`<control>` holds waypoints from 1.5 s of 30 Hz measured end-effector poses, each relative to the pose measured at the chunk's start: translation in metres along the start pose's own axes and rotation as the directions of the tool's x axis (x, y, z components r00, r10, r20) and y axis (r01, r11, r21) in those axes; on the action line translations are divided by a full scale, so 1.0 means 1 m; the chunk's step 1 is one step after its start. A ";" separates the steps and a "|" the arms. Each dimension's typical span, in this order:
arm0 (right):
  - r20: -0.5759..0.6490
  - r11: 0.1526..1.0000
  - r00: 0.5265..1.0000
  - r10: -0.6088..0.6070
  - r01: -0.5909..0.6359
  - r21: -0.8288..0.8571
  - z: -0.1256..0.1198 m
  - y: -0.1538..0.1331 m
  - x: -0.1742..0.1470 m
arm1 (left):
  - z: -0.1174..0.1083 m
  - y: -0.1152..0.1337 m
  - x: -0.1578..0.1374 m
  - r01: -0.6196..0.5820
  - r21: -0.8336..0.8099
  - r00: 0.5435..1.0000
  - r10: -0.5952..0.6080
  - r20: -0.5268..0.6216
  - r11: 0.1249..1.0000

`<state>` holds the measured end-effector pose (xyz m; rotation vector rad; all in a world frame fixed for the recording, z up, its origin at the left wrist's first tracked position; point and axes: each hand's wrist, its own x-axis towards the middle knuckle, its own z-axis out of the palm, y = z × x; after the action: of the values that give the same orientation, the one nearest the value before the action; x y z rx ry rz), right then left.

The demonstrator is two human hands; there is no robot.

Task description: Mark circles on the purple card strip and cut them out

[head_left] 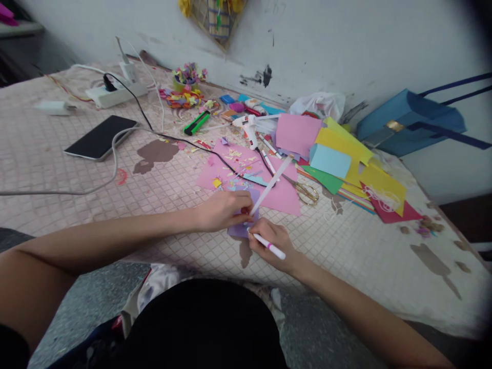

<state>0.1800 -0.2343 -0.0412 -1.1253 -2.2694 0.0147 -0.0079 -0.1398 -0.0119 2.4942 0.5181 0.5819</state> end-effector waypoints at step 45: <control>0.395 0.538 0.757 0.520 -0.650 0.537 -0.009 0.033 0.037 | 0.001 -0.002 0.001 0.020 -0.013 0.999 -0.020 0.028 1.000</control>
<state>0.1911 -0.1886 -0.0234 -1.4496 -1.6506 1.1518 -0.0071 -0.1380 -0.0134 2.4781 0.5264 0.5408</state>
